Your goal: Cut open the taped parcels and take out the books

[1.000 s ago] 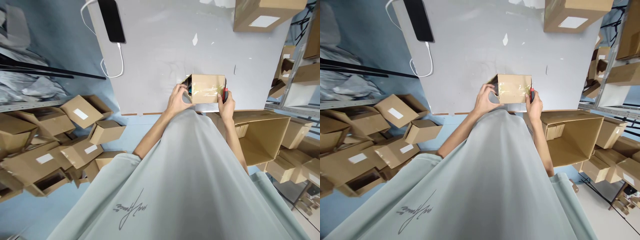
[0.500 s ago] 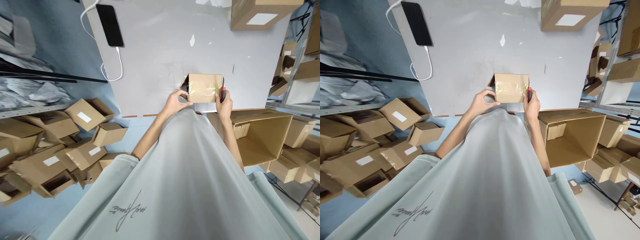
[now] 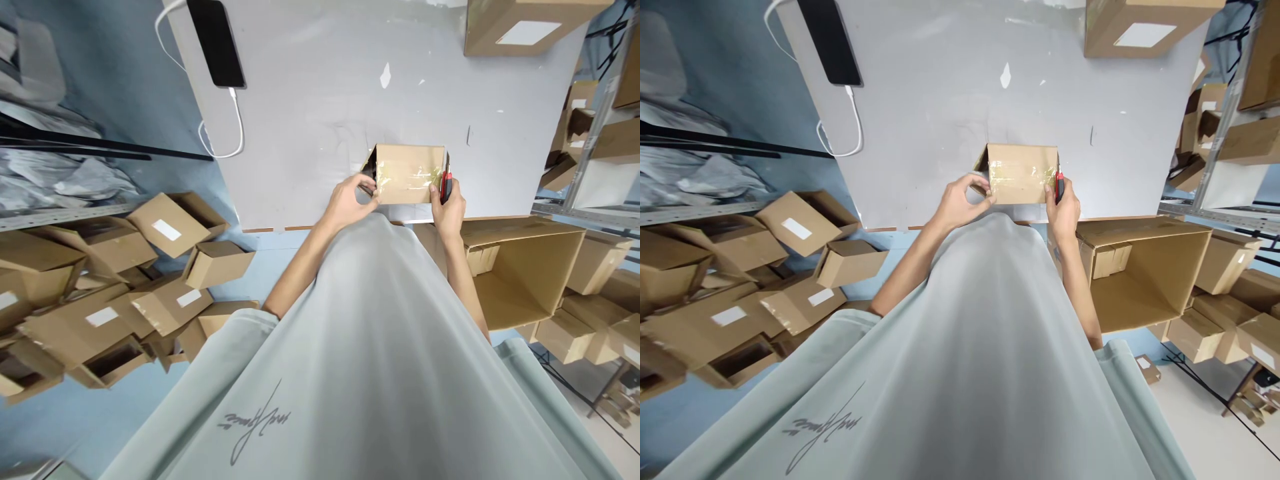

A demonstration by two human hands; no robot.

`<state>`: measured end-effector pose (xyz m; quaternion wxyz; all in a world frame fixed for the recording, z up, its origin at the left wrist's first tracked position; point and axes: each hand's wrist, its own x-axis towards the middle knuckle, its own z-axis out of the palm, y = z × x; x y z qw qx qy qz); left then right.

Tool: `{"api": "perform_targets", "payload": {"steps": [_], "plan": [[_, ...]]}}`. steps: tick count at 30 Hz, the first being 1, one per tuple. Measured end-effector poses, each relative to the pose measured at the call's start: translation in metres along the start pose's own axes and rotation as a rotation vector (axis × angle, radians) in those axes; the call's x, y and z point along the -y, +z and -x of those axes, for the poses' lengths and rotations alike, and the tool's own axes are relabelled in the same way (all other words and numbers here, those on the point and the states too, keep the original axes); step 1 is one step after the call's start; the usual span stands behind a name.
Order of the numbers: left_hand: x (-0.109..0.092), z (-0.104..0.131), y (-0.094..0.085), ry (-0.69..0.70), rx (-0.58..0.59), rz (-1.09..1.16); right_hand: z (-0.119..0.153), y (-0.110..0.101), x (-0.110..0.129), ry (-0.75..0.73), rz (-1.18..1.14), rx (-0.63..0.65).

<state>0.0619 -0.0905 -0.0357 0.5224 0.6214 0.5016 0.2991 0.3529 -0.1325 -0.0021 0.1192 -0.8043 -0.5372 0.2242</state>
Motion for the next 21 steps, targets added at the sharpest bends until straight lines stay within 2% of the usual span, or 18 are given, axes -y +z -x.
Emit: {"api": "perform_targets", "payload": {"steps": [4, 12, 21], "plan": [[0.005, -0.007, -0.007, -0.042, 0.102, 0.050, 0.001, 0.003, -0.006, -0.027, -0.016, -0.013], [0.012, -0.010, -0.010, -0.131, 0.154, 0.207, 0.002, 0.002, -0.001, -0.002, -0.025, -0.014], [0.007, -0.012, -0.008, -0.028, 0.070, 0.108, 0.006, 0.001, 0.014, -0.004, 0.007, -0.027]]}}
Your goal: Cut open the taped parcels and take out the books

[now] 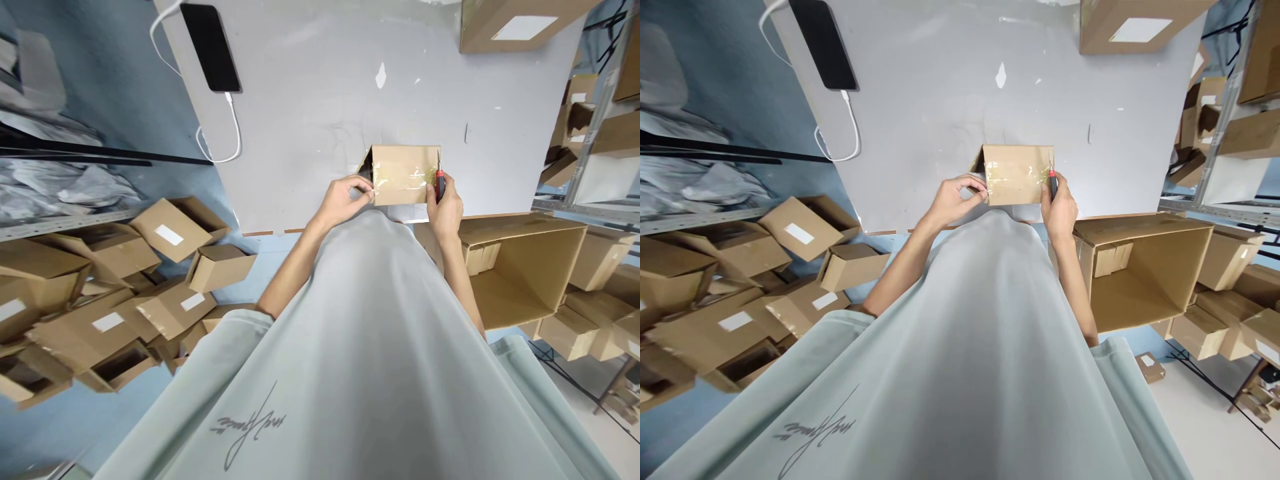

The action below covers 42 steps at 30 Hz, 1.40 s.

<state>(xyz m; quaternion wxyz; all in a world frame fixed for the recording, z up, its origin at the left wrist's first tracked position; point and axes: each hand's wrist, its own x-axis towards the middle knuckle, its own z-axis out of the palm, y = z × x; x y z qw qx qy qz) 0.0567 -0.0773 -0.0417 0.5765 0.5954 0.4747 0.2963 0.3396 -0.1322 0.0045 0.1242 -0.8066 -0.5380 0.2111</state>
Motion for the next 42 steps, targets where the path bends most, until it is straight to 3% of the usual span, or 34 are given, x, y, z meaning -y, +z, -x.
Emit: {"api": "perform_targets", "payload": {"steps": [8, 12, 15, 19, 22, 30, 36, 42], "plan": [[0.006, 0.004, -0.009, -0.026, 0.009, -0.012, 0.007, -0.001, -0.014, 0.036, -0.118, -0.028], [-0.013, 0.009, -0.009, 0.051, -0.074, -0.184, 0.021, -0.011, -0.020, 0.110, -0.192, -0.031], [-0.037, -0.007, 0.018, 0.183, -0.112, -0.266, 0.032, -0.022, -0.015, 0.110, -0.213, 0.009], [-0.050, -0.052, 0.071, 0.344, 0.079, -0.253, 0.037, -0.032, -0.006, 0.065, -0.184, 0.040], [-0.045, -0.074, 0.091, 0.384, 0.174, -0.345, 0.034, -0.032, -0.001, 0.056, -0.150, 0.075], [-0.042, -0.075, 0.079, 0.368, 0.242, -0.600, 0.023, -0.027, 0.015, 0.127, 0.020, 0.199], [-0.041, -0.074, 0.078, 0.372, 0.260, -0.580, 0.019, -0.038, 0.058, 0.252, 0.283, 0.299], [-0.034, -0.071, 0.077, 0.380, 0.257, -0.547, 0.005, -0.051, 0.092, 0.271, 0.391, 0.364]]}}
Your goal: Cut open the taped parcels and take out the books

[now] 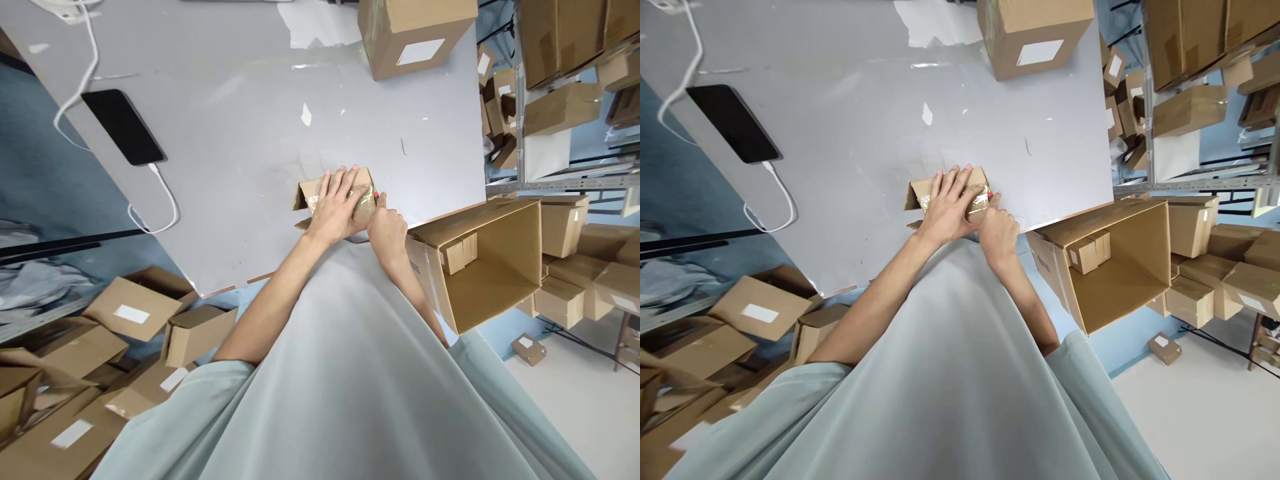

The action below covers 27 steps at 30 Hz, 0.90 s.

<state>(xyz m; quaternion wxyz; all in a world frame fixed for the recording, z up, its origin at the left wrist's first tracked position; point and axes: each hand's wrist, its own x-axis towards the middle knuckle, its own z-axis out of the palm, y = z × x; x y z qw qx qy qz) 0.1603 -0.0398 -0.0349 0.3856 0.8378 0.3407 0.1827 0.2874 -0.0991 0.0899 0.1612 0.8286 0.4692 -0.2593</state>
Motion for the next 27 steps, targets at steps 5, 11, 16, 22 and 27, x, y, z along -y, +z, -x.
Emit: {"api": "perform_targets", "payload": {"steps": [5, 11, 16, 22, 27], "plan": [[0.000, 0.003, 0.004, -0.018, -0.007, 0.012, 0.016, -0.014, -0.002, 0.050, 0.068, 0.103], [0.000, 0.002, 0.004, -0.020, -0.009, 0.006, 0.020, -0.010, -0.006, 0.050, 0.061, 0.074], [-0.001, 0.003, 0.006, -0.013, -0.016, -0.012, 0.028, 0.000, -0.018, 0.091, 0.055, 0.155], [0.004, 0.005, 0.007, -0.016, -0.013, -0.039, 0.050, -0.008, -0.033, 0.048, -0.004, 0.170], [0.004, 0.009, -0.003, -0.035, 0.012, -0.055, 0.046, 0.005, -0.068, 0.019, -0.227, -0.028]]}}
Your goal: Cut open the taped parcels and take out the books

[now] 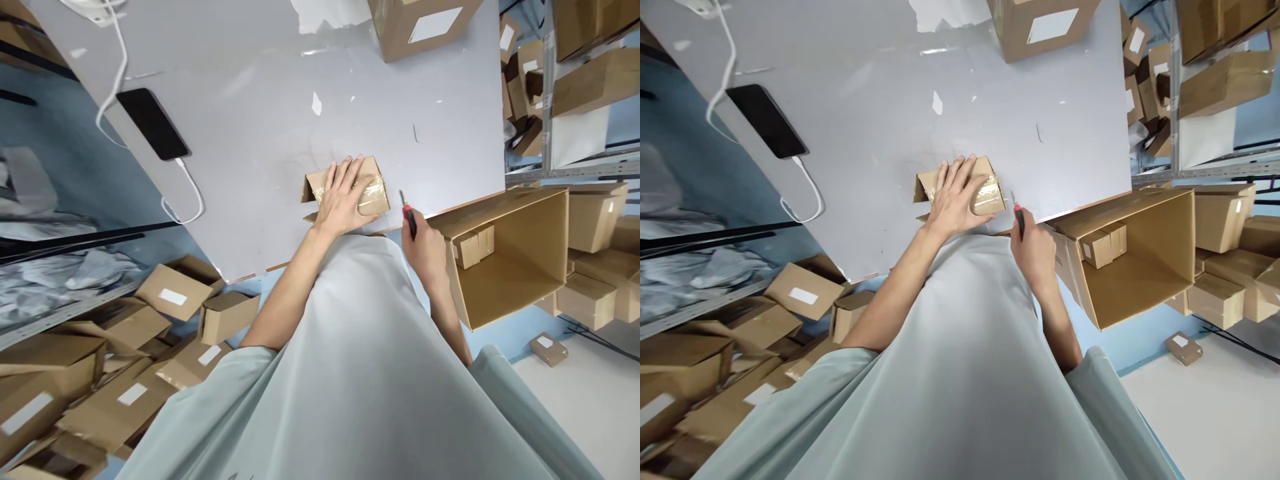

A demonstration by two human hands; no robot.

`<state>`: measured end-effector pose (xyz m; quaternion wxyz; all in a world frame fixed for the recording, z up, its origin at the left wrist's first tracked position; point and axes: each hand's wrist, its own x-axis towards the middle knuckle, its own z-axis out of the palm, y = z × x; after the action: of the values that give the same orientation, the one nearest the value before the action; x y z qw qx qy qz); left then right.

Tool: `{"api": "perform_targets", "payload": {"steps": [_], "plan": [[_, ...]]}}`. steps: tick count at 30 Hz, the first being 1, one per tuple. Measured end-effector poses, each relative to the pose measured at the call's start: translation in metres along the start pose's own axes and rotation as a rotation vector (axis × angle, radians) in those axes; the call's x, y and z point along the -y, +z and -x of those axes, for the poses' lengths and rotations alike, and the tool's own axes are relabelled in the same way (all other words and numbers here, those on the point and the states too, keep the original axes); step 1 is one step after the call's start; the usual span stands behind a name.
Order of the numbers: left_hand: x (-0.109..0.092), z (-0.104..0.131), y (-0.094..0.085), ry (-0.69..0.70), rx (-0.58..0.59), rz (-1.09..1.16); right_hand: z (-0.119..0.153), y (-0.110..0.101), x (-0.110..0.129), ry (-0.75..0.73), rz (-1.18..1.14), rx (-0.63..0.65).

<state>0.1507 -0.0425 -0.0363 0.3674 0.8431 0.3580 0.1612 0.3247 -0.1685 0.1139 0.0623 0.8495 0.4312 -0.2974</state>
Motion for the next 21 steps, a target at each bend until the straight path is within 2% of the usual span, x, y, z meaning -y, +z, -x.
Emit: {"api": "perform_targets", "payload": {"steps": [2, 5, 7, 10, 13, 15, 18, 21], "plan": [[0.001, 0.007, -0.006, -0.019, 0.013, -0.013, -0.029, 0.019, -0.024, 0.004, -0.146, -0.088], [0.009, 0.025, -0.019, -0.052, 0.021, -0.046, -0.091, 0.062, -0.053, 0.063, -0.444, -0.042], [0.020, 0.043, -0.033, -0.085, 0.018, -0.076, -0.129, 0.090, -0.058, 0.079, -0.623, 0.008], [0.035, 0.075, -0.059, -0.146, 0.012, -0.109, -0.164, 0.124, -0.044, 0.073, -0.756, 0.130], [0.038, 0.110, -0.081, -0.200, 0.005, -0.119, -0.171, 0.144, -0.017, 0.033, -0.785, 0.239], [0.034, 0.130, -0.087, -0.242, -0.005, -0.114, -0.168, 0.151, 0.000, -0.018, -0.788, 0.273], [0.023, 0.153, -0.082, -0.336, -0.092, -0.088, -0.161, 0.157, 0.015, -0.082, -0.791, 0.268], [0.015, 0.162, -0.072, -0.460, -0.270, -0.060, -0.153, 0.155, 0.022, -0.139, -0.828, 0.263]]}}
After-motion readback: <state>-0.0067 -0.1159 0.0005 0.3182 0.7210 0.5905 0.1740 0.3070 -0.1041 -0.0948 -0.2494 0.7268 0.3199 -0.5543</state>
